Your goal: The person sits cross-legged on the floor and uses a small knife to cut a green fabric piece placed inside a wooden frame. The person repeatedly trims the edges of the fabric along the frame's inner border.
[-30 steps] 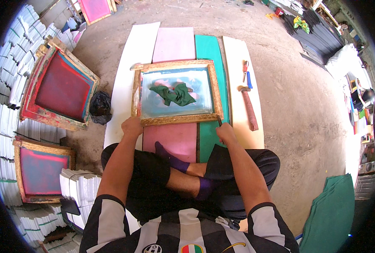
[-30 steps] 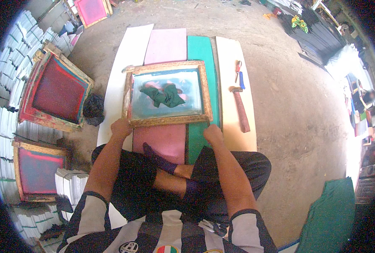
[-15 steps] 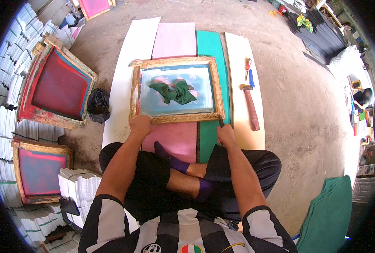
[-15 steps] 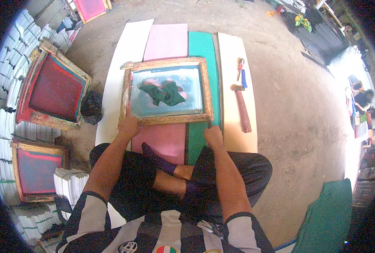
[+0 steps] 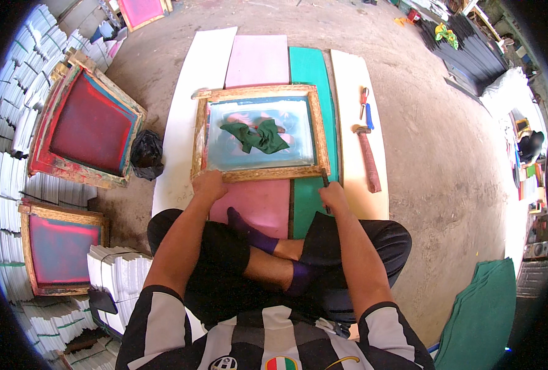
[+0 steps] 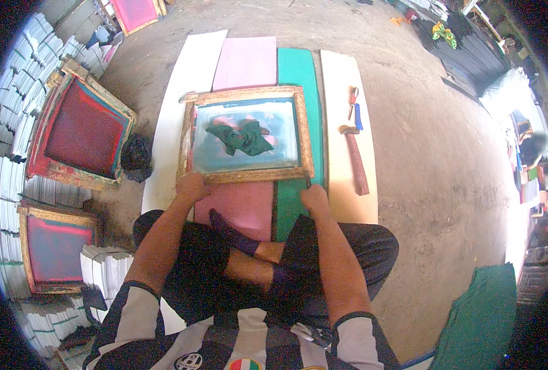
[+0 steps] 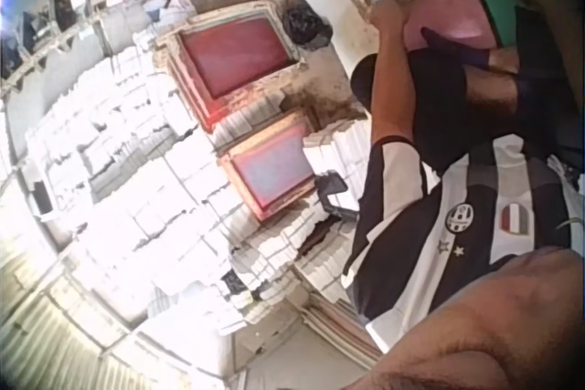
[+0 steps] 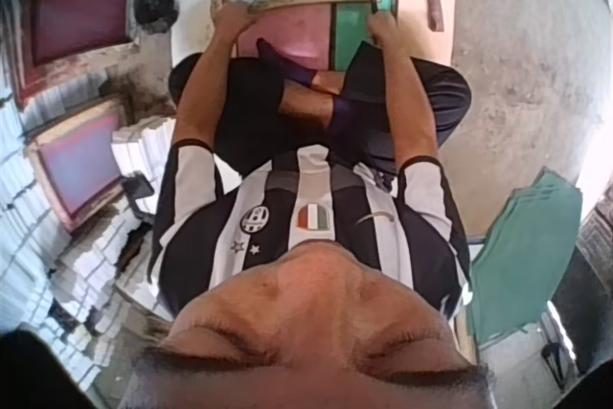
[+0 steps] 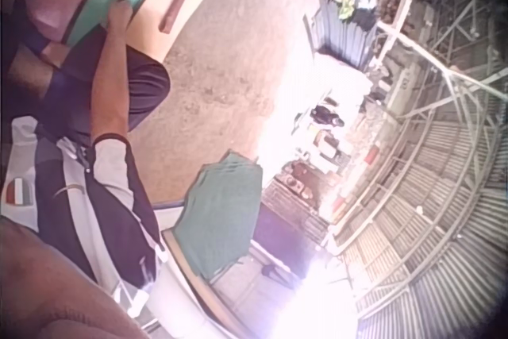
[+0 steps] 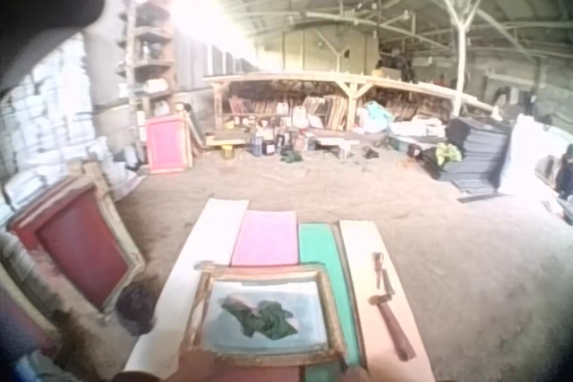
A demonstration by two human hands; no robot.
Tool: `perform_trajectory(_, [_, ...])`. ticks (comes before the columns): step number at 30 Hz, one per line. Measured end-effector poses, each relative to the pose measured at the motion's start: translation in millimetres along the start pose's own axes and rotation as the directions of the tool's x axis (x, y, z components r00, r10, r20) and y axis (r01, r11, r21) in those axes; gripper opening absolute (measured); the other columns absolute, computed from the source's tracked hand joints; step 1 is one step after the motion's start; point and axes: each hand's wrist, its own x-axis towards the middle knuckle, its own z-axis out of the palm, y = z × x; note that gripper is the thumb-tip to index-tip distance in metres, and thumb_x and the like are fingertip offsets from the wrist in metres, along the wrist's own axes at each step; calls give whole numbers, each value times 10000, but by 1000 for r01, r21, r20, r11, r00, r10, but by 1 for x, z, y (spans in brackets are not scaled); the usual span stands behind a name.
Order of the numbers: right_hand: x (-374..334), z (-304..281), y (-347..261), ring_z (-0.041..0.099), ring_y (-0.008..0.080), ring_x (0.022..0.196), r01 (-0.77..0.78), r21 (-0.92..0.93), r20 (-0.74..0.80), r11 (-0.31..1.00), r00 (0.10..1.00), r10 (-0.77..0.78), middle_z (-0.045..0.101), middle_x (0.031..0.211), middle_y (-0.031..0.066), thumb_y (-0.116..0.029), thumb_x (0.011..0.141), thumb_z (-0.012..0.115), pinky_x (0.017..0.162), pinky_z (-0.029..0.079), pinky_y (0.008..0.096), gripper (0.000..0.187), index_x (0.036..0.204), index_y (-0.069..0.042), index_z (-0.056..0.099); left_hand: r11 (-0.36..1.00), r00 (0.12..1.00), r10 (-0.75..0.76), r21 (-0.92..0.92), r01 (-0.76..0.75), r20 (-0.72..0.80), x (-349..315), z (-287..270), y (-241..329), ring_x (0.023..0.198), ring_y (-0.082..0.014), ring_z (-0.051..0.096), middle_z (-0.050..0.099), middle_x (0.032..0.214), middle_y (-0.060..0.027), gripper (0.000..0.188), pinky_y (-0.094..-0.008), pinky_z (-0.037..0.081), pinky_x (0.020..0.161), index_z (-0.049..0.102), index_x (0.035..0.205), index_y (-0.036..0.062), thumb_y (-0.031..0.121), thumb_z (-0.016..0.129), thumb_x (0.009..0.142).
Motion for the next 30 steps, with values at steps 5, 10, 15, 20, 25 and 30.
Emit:
perform_trajectory(5, [0, -8, -16, 664, 497, 949, -87, -59, 28, 994, 996, 88, 668, 934, 356, -156, 808, 569, 843, 537, 540, 302, 914, 105, 680, 999, 1000, -21, -28, 21, 7, 8, 5, -2, 1056, -329, 696, 719, 1127, -170, 377, -458, 566, 872, 737, 1091, 65, 296, 733, 793])
perform_trajectory(10, [-8, -22, -35, 700, 472, 750, -151, -83, 107, 985, 981, 159, 677, 820, 326, -134, 805, 561, 691, 574, 533, 276, 882, 107, 673, 998, 1000, -13, -65, 14, 9, 1, -3, 2, 1065, -331, 692, 715, 1139, -172, 366, -467, 562, 879, 739, 1087, 68, 300, 729, 804])
perform_trajectory(15, [-18, -26, -43, 601, 357, 495, -191, 49, 175, 980, 968, 180, 562, 649, 223, -41, 836, 532, 383, 424, 495, 190, 852, 146, 562, 996, 1000, 5, -94, -7, -19, 3, -1, 0, 1068, -342, 689, 713, 1143, -176, 375, -469, 559, 891, 739, 1087, 66, 312, 740, 804])
perform_trajectory(20, [4, -14, -20, 695, 406, 586, -148, -86, 133, 985, 978, 159, 663, 709, 282, -93, 843, 525, 515, 563, 523, 244, 833, 115, 651, 993, 999, 35, -109, -37, -13, 12, 2, 2, 1080, -358, 683, 707, 1153, -185, 403, -465, 556, 905, 734, 1096, 50, 319, 754, 797])
perform_trajectory(25, [-22, -31, -63, 701, 397, 595, -237, -83, 175, 968, 953, 248, 673, 783, 301, -99, 860, 503, 535, 574, 487, 262, 901, 111, 655, 993, 999, 33, -114, -32, 6, 8, -3, 5, 1089, -358, 680, 699, 1174, -191, 397, -455, 551, 917, 735, 1098, 46, 313, 742, 805])
perform_trajectory(30, [-22, -26, -49, 692, 358, 609, 1, -292, 42, 957, 999, 12, 664, 739, 266, -106, 876, 488, 541, 540, 490, 259, 865, 102, 641, 994, 999, 42, -102, -41, 13, 11, -2, 9, 1090, -353, 681, 701, 1166, -197, 391, -449, 549, 923, 737, 1096, 48, 304, 730, 800])
